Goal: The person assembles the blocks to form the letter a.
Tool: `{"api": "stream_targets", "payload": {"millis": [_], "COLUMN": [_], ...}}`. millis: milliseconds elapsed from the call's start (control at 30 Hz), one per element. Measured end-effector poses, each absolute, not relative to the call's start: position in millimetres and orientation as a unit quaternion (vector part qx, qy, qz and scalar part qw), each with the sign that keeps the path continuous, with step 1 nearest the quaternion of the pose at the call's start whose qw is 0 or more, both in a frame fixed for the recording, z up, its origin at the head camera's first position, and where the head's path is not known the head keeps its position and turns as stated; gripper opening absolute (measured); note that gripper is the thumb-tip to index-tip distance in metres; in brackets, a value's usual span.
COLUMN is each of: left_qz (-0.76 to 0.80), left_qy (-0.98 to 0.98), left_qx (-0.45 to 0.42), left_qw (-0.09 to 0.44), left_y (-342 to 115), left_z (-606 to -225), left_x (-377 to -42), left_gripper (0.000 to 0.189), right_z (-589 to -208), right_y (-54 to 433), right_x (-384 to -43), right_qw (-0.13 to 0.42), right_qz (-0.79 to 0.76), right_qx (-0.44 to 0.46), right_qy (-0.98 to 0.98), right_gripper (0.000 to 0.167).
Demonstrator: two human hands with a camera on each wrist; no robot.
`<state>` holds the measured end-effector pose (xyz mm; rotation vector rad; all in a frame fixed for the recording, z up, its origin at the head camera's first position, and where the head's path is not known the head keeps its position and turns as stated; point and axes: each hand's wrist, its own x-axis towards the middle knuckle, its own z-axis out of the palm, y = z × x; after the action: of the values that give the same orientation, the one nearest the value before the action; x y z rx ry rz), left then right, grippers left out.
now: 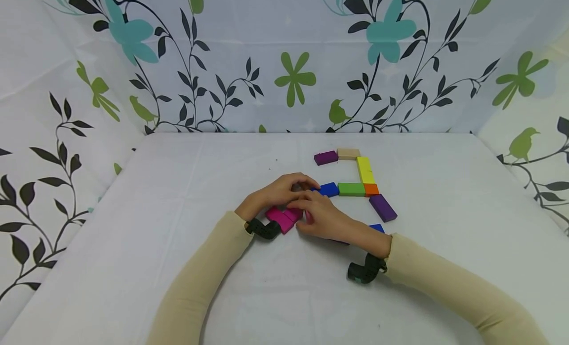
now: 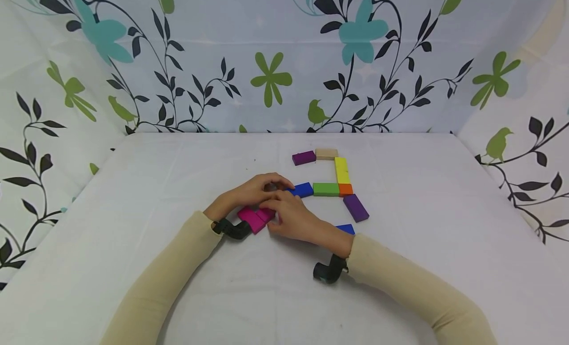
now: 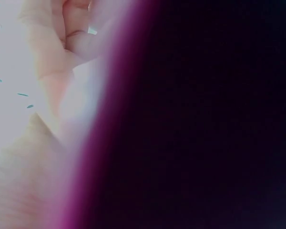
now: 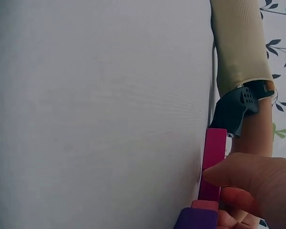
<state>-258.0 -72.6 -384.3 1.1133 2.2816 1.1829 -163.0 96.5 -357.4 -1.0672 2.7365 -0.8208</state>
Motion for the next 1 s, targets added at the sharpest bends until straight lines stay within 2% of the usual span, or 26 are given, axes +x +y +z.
{"api": "stream_targets", "payload": {"millis": [433, 1000], "left_qz": [0.416, 0.420], "left_qy": [0.803, 0.797], "left_qx": [0.390, 0.399], "left_qw": [0.171, 0.170], "left_y": [-73.5, -74.2], "left_z": [-382.9, -382.4], "left_x": [-258.0, -256.2], "left_gripper": [0.031, 0.032], "right_z": [-357.7, -356.0], "right_y": [95.8, 109.1], "right_x": [-165.9, -174.5], "right_qw": [0.039, 0.090], "right_qz": [-0.277, -0.293], "right_qx": [-0.365, -0.396], "right_qy": [0.888, 0.866], "right_gripper": [0.035, 0.032]}}
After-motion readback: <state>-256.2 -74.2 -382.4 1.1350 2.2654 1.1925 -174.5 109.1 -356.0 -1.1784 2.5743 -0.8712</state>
